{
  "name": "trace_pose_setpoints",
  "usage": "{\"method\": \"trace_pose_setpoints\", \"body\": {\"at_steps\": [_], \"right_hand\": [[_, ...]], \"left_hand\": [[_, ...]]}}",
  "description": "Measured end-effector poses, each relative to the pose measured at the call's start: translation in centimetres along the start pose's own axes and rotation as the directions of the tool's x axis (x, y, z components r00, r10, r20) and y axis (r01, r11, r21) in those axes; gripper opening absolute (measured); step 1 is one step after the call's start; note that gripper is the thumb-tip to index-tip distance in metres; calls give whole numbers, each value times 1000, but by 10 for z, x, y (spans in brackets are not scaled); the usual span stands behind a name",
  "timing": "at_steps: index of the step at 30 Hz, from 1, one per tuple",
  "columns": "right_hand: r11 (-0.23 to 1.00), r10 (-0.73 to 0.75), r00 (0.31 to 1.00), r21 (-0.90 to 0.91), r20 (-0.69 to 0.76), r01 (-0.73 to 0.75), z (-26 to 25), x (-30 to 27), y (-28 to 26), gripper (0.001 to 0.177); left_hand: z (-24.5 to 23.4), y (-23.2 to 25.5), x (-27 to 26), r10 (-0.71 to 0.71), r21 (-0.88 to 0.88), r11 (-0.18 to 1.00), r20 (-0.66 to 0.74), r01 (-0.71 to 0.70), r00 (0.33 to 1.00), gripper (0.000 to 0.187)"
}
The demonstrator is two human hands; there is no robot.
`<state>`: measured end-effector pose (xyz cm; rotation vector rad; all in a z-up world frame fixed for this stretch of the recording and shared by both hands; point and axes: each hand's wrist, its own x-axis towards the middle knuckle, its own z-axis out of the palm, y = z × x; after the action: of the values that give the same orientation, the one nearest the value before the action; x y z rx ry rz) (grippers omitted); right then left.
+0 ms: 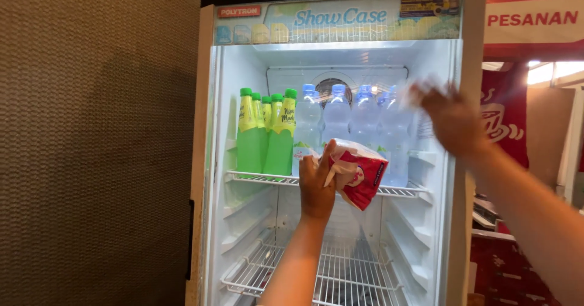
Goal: The person wipes the interior surfaces of a commercial glass-door refrigerator using a tissue. They clean the door frame, shelves, and bottom area while holding a tissue pack. The refrigerator contains bottled beverages on the top shelf.
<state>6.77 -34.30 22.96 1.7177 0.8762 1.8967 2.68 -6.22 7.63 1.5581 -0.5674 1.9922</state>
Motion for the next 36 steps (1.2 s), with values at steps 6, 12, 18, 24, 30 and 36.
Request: {"method": "trace_pose_setpoints", "body": {"at_steps": [6, 12, 18, 24, 30, 36], "right_hand": [[893, 441, 863, 25, -247, -450, 38, 40, -18, 31], [893, 344, 925, 360, -159, -270, -38, -27, -138, 43], [841, 312, 943, 495, -117, -217, -44, -79, -145, 21], [947, 320, 931, 92, -174, -308, 9, -17, -4, 23], [888, 456, 853, 199, -254, -415, 6, -1, -11, 17], [866, 478, 868, 236, -136, -440, -56, -89, -109, 19]], "left_hand": [[1, 1, 2, 4, -2, 1000, 10, -4, 1000, 71], [0, -1, 5, -6, 6, 1000, 13, 6, 1000, 69], [-3, 4, 0, -38, -15, 999, 3, 38, 999, 68], [3, -1, 0, -5, -14, 1000, -13, 5, 1000, 70], [4, -4, -1, -2, 87, 996, 2, 2, 1000, 69], [11, 12, 21, -37, 243, 969, -11, 39, 999, 68]]}}
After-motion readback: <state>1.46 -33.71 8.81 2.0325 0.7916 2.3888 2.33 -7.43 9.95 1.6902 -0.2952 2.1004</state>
